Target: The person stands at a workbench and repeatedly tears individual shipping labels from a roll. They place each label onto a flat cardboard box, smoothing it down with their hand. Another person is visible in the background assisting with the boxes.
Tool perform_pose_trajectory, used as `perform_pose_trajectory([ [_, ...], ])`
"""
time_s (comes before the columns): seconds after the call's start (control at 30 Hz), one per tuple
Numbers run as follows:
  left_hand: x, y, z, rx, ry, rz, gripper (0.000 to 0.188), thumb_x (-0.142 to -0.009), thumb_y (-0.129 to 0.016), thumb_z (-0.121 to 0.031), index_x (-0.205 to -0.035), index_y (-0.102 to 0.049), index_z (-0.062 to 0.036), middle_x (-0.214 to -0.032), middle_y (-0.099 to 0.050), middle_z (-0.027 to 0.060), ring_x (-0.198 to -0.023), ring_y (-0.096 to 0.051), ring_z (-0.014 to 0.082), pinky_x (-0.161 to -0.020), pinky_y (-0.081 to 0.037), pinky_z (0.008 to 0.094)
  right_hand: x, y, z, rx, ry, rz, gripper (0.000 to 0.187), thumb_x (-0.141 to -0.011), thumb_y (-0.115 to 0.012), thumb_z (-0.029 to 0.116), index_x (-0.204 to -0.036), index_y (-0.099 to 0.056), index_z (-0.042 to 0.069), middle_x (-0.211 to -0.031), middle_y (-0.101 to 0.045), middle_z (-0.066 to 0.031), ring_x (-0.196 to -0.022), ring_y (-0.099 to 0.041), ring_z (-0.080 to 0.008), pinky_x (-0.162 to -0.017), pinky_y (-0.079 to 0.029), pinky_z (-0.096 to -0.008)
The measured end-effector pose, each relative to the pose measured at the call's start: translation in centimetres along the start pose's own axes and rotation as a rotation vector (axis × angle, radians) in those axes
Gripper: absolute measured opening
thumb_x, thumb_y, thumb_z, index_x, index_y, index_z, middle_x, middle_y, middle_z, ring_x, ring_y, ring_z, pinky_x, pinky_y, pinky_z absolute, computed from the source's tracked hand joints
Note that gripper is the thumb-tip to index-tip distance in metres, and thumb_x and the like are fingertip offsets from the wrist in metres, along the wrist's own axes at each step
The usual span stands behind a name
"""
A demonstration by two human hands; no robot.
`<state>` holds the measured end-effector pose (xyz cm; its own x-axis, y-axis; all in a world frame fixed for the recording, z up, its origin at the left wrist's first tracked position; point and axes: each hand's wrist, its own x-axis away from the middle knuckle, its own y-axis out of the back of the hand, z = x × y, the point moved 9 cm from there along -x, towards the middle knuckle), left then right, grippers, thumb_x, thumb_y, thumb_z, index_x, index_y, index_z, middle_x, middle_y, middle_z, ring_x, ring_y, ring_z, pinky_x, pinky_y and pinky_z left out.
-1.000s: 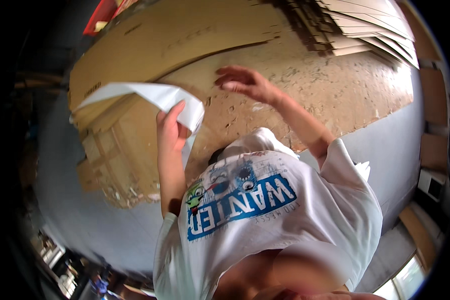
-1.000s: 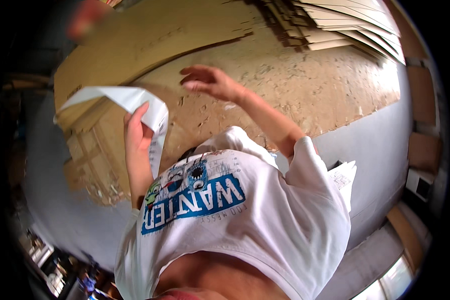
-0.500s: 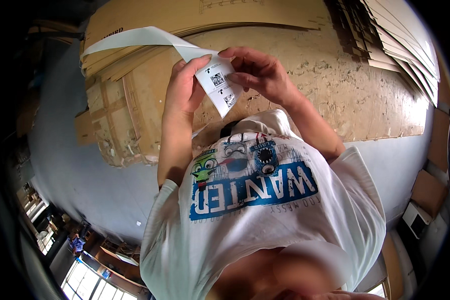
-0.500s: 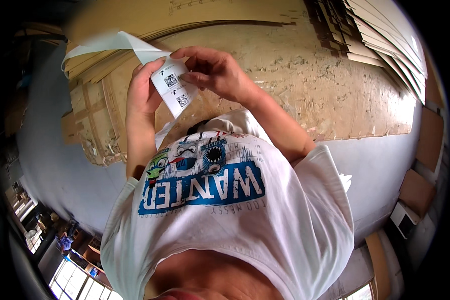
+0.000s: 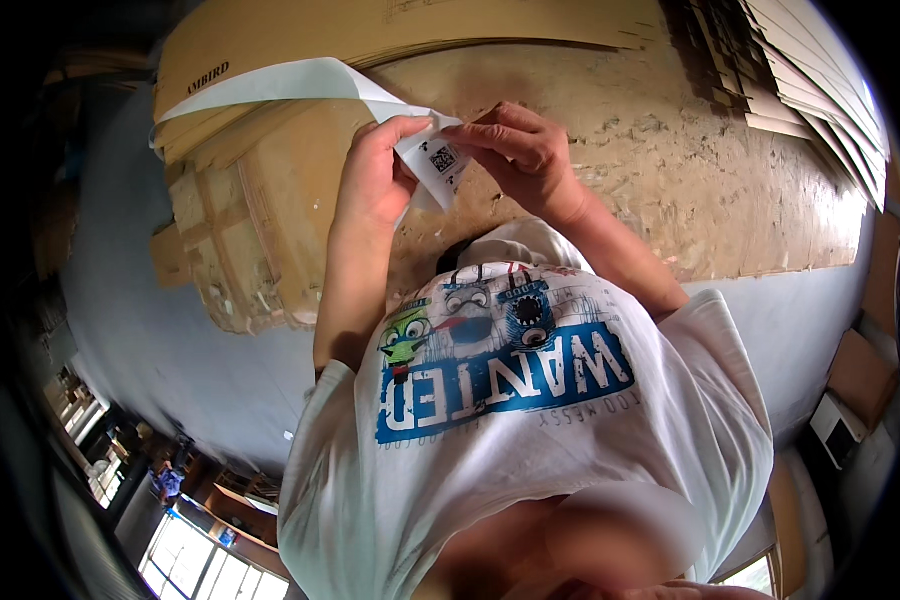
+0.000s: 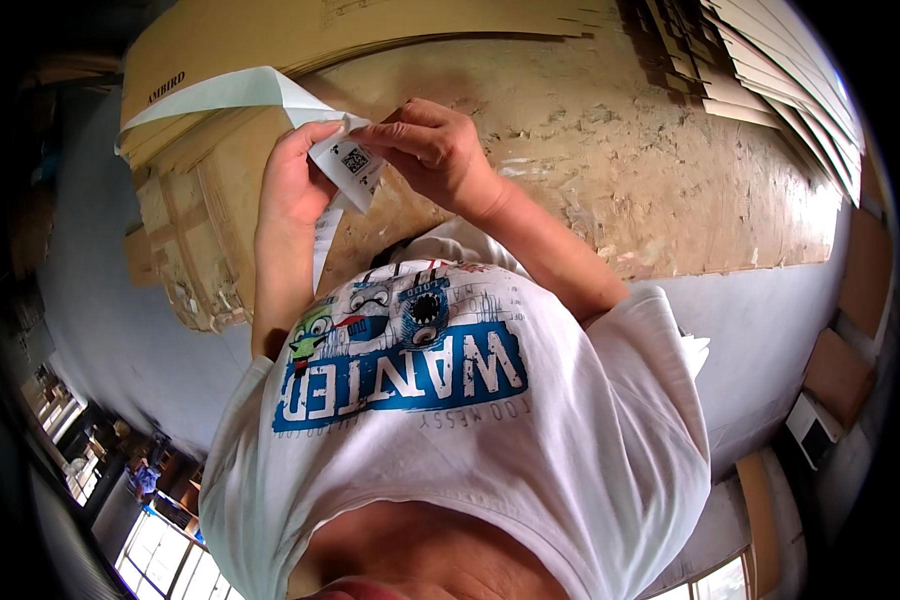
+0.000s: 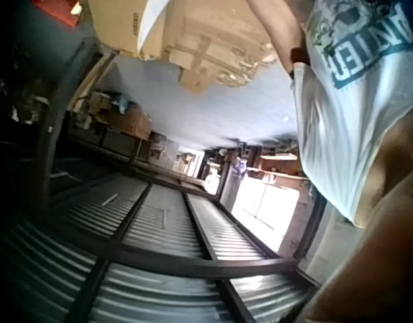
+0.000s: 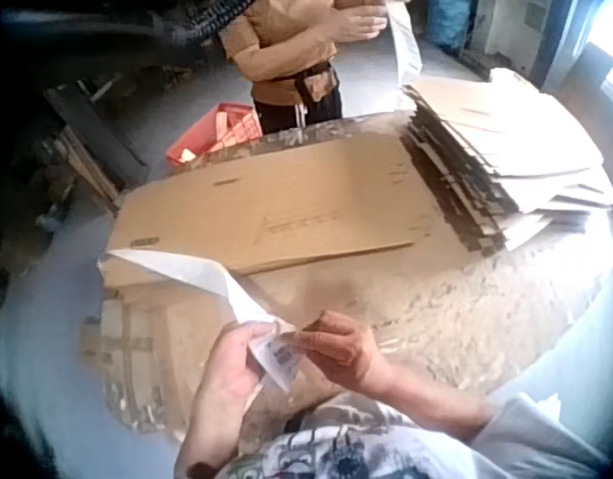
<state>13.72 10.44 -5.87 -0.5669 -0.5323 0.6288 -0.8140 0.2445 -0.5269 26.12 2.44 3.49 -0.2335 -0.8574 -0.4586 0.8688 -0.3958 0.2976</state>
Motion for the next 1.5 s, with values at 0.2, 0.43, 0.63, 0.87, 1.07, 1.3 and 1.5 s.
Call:
perform_pose_trajectory([
  [0.2,-1.8,3.0,-0.9,0.008,-0.150,-0.161,0.026,-0.081,-0.058,-0.010,-0.099,-0.059,0.0083,-0.092,-0.064,0.0147,-0.084,-0.063,0.0248,-0.077,-0.052,0.0370,0.0,3.2,-4.1,-0.415,-0.212,-0.329,0.011,-0.078,-0.070,0.005,-0.089,-0.070,0.007,-0.081,-0.064,-0.0040,-0.071,-0.059,-0.0163,-0.067,-0.049,-0.0259],
  [0.43,-0.2,4.9,-3.7,0.049,-0.257,-0.183,0.045,-0.081,-0.049,-0.011,-0.120,-0.045,0.0102,-0.120,-0.055,0.0179,-0.114,-0.053,0.0310,-0.093,-0.046,0.0437,-3.0,17.0,-17.3,0.180,-0.623,-0.518,0.026,-0.080,-0.068,0.024,-0.087,-0.066,-0.001,-0.076,-0.064,-0.0031,-0.069,-0.055,-0.0095,-0.065,-0.044,-0.0228],
  [0.63,0.0,4.8,-2.3,0.078,-0.258,-0.220,0.040,-0.083,-0.048,-0.011,-0.116,-0.046,0.0106,-0.116,-0.057,0.0191,-0.108,-0.057,0.0334,-0.087,-0.048,0.0428,-4.7,16.3,-22.7,0.092,-0.914,-0.439,0.034,-0.077,-0.067,0.030,-0.083,-0.066,-0.003,-0.073,-0.064,-0.0088,-0.068,-0.058,-0.0135,-0.064,-0.046,-0.0303],
  [0.87,-0.5,5.9,-2.4,0.038,-0.262,-0.234,0.039,-0.082,-0.048,-0.010,-0.116,-0.047,0.0102,-0.115,-0.057,0.0193,-0.107,-0.057,0.0338,-0.088,-0.047,0.0441,-4.7,15.5,-27.5,0.287,-0.933,-0.407,0.032,-0.077,-0.066,0.031,-0.088,-0.068,0.000,-0.076,-0.065,-0.0108,-0.072,-0.062,-0.0181,-0.067,-0.048,-0.0323],
  [1.07,-1.0,6.6,-1.7,0.066,-0.230,-0.233,0.040,-0.082,-0.048,-0.010,-0.117,-0.046,0.0097,-0.114,-0.057,0.0195,-0.106,-0.057,0.0338,-0.086,-0.048,0.0440,-5.4,13.9,-27.2,0.075,-1.102,-0.328,0.036,-0.086,-0.054,0.029,-0.091,-0.062,-0.006,-0.082,-0.065,-0.0207,-0.080,-0.065,-0.0321,-0.067,-0.051,-0.0401],
  [1.3,-1.5,6.6,-1.5,0.067,-0.234,-0.219,0.041,-0.081,-0.049,-0.009,-0.118,-0.044,0.0092,-0.114,-0.057,0.0194,-0.105,-0.057,0.0347,-0.087,-0.048,0.0452,-5.4,15.5,-27.6,0.519,-0.942,-0.411,0.028,-0.077,-0.063,0.027,-0.086,-0.065,0.000,-0.080,-0.065,-0.0221,-0.077,-0.065,-0.0341,-0.068,-0.051,-0.0396],
  [1.5,0.1,7.5,-3.1,0.255,-0.371,-0.232,0.041,-0.080,-0.047,-0.008,-0.116,-0.045,0.0091,-0.110,-0.058,0.0174,-0.107,-0.056,0.0324,-0.090,-0.046,0.0447,-7.2,12.6,-23.4,0.863,-0.808,-0.202,0.035,-0.075,-0.068,0.038,-0.098,-0.069,0.012,-0.087,-0.067,-0.0097,-0.083,-0.064,-0.0244,-0.074,-0.049,-0.0369],
])
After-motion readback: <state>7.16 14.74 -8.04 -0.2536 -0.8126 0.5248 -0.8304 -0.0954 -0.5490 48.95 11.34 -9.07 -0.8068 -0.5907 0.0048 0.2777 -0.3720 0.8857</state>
